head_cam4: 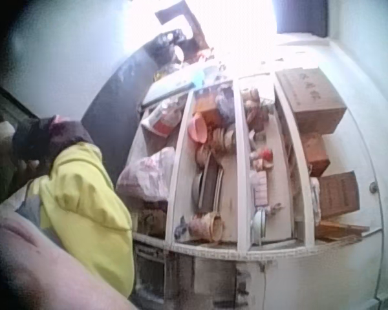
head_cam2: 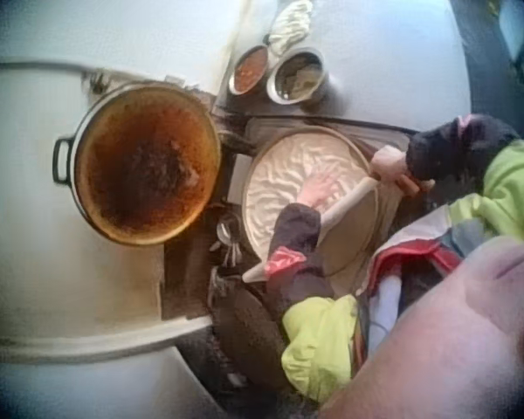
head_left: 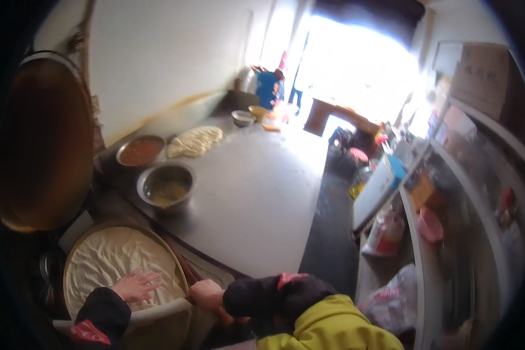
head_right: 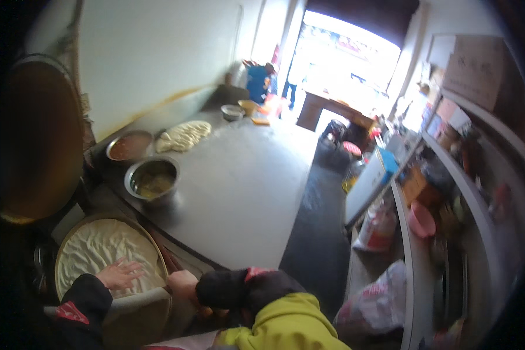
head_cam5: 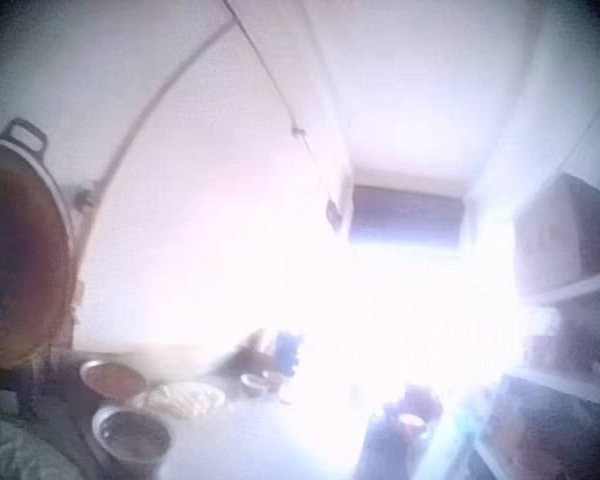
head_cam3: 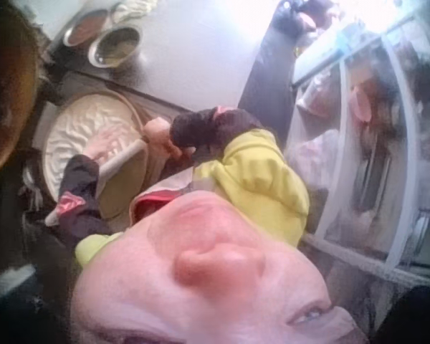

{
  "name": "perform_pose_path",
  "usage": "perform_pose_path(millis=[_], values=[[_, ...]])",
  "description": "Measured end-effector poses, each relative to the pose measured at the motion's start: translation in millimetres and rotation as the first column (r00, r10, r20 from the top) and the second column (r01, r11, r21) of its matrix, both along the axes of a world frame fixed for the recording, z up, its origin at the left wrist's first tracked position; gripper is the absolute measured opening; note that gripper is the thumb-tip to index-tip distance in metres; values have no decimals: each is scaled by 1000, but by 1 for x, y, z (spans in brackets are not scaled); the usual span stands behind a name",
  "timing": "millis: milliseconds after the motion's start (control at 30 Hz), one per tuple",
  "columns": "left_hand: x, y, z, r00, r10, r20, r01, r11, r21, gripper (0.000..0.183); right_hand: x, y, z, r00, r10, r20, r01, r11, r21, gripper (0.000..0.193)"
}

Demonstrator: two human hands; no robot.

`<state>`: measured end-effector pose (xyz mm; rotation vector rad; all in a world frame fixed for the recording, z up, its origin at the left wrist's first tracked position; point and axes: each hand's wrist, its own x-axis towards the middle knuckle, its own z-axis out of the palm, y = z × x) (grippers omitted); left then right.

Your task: The person rolls out a large sheet of dough on a metal countertop using a long rolling pin, then transfers it to a round tray. They briefly serve a customer by cutting and bagging a cooked flatbread, then return to rolling and shaping another dough sheet.

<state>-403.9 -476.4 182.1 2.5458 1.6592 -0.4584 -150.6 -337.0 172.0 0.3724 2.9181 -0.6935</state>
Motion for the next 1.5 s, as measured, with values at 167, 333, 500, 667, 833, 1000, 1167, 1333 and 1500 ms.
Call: perform_pose_path(millis=[167,333,500,667,833,1000,1167,1333,1500], values=[[-5,-12,-10,996,61,-61,-65,996,-66,60,0,-1,7,996,13,84,-8,998,-63,17],[2,-18,8,996,84,30,-84,996,-5,61,2,-4,3,999,25,35,-23,999,-45,15],[-5,-27,0,986,160,38,-157,986,-54,62,1,2,-5,998,26,61,-23,998,-57,13],[-4,-25,-3,976,214,47,-209,973,-100,63,4,6,-2,996,65,62,-61,997,-53,13],[1,-19,4,971,230,61,-221,968,-122,64,5,12,-3,995,50,87,-47,998,-29,13],[-20,-37,-18,972,220,84,-209,971,-116,64,0,9,18,990,114,81,-110,993,-47,15],[-3,-24,-34,962,248,117,-228,960,-165,70,9,10,7,967,40,251,-37,999,-18,16],[0,-34,-24,957,257,133,-229,953,-197,68,11,0,8,987,-4,159,-3,999,43,12],[7,-31,-30,963,256,85,-229,941,-248,66,13,-2,1,987,-4,159,1,1000,22,11]])
